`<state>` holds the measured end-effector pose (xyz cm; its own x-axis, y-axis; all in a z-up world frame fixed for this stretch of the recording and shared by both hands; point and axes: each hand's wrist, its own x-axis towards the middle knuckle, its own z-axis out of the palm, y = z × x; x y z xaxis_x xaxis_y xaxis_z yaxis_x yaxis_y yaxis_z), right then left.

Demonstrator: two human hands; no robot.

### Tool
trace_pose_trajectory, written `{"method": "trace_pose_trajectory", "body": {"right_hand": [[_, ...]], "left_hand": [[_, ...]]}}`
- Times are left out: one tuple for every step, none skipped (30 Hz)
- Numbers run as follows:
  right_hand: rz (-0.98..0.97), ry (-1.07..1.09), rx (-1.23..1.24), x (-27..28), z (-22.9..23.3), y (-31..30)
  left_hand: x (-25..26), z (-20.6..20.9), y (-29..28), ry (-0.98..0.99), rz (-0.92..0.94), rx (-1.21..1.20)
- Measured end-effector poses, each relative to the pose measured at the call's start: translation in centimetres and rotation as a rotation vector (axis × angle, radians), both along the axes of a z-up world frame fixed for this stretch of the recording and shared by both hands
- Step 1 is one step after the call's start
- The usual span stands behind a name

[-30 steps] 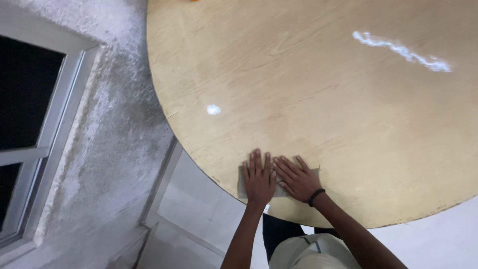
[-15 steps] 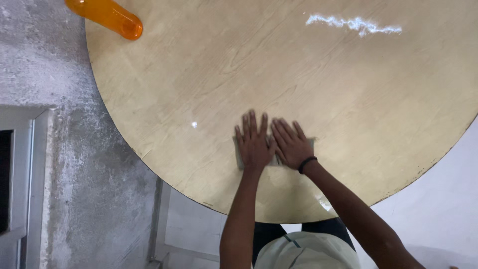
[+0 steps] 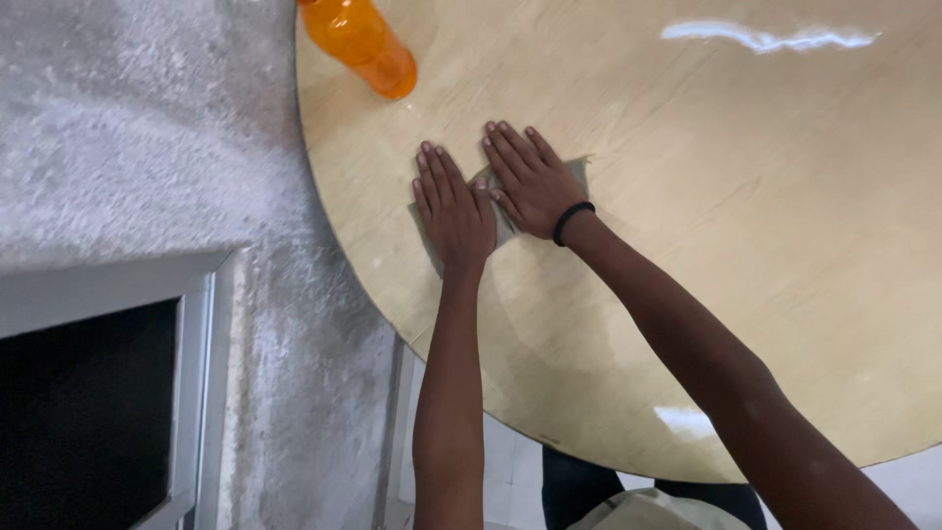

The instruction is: The person sands a large circular wooden tabletop using a sanding block held with both hands. They move the block across the surface in circular and linear motions, covering different areas of the table.

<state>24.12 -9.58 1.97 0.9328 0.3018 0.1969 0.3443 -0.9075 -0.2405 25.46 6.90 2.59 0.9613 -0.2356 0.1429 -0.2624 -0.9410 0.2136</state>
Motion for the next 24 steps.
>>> {"method": "trace_pose_trajectory", "body": {"right_hand": [[0.043, 0.025, 0.045, 0.0, 0.4, 1.7], [0.086, 0.052, 0.09, -0.4, 0.8, 3.4], [0.135, 0.079, 0.135, -1.0, 1.1, 4.8], [0.148, 0.052, 0.074, -1.8, 1.3, 5.8], [0.161, 0.029, 0.017, -3.0, 1.2, 6.7], [0.175, 0.005, -0.04, -4.4, 1.0, 7.4], [0.176, 0.011, -0.042, -5.8, 0.8, 8.0], [0.177, 0.017, -0.045, -7.6, 0.4, 8.8], [0.162, 0.021, -0.054, -9.4, 0.1, 8.7], [0.156, 0.003, -0.07, -11.2, -0.3, 8.1], [0.151, -0.009, -0.086, -13.3, -0.8, 7.5], [0.147, -0.021, -0.101, -15.4, -1.3, 6.8], [0.145, 0.009, -0.075, -17.4, -1.9, 5.5], [0.143, 0.039, -0.048, -19.3, -2.5, 4.0], [0.135, 0.072, -0.017, -21.2, -2.8, 2.5], [0.087, 0.092, 0.021, -22.7, -3.1, 0.8], [0.035, 0.111, 0.057, -24.0, -3.3, -0.8], [-0.018, 0.129, 0.093, -25.3, -3.4, -2.2], [-0.057, 0.074, 0.122, -26.2, -3.4, -3.4], [-0.095, 0.018, 0.149, -26.9, -3.4, -4.3], [-0.129, -0.045, 0.182, -26.9, -3.3, -4.7], [-0.128, 0.088, 0.116, -27.0, -3.1, -5.0], [-0.121, 0.219, 0.06, -26.8, -3.0, -4.9], [-0.114, 0.35, 0.003, -26.6, -3.0, -4.7]], "left_hand": [[-0.6, 0.2, 1.7, 0.003, 0.027, 0.001], [-1.3, 0.3, 3.3, 0.005, 0.054, 0.003], [-2.4, 0.4, 4.6, 0.01, 0.075, 0.001], [-3.6, 0.4, 5.8, 0.015, 0.095, -0.001], [-5.3, 0.4, 6.8, 0.025, 0.117, 0.001], [-7.2, 0.3, 7.6, 0.038, 0.144, 0.019], [-8.6, 0.1, 7.7, 0.046, 0.154, 0.026], [-10.3, -0.1, 7.7, 0.053, 0.165, 0.033], [-11.8, -0.2, 7.3, 0.048, 0.16, 0.042], [-13.7, -0.3, 6.7, 0.042, 0.155, 0.051], [-15.9, -0.4, 6.1, 0.042, 0.152, 0.06], [-18.0, -0.6, 5.4, 0.05, 0.138, 0.073], [-19.8, -0.9, 4.4, 0.059, 0.118, 0.079], [-21.3, -1.3, 3.2, 0.067, 0.097, 0.086], [-22.9, -1.4, 2.0, 0.074, 0.063, 0.081], [-24.4, -1.6, 0.7, 0.081, 0.029, 0.075], [-25.7, -1.7, -0.6, 0.087, -0.01, 0.069], [-26.7, -2.0, -1.8, 0.105, -0.012, 0.059], [-27.4, -2.2, -2.9, 0.119, -0.011, 0.054], [-28.0, -2.4, -4.0, 0.132, -0.01, 0.05], [-28.2, -2.5, -4.4, 0.129, -0.001, 0.053], [-28.4, -2.5, -4.6, 0.126, 0.009, 0.057], [-28.3, -2.5, -4.5, 0.12, 0.025, 0.069], [-27.9, -2.5, -4.6, 0.116, 0.018, 0.088]]}}
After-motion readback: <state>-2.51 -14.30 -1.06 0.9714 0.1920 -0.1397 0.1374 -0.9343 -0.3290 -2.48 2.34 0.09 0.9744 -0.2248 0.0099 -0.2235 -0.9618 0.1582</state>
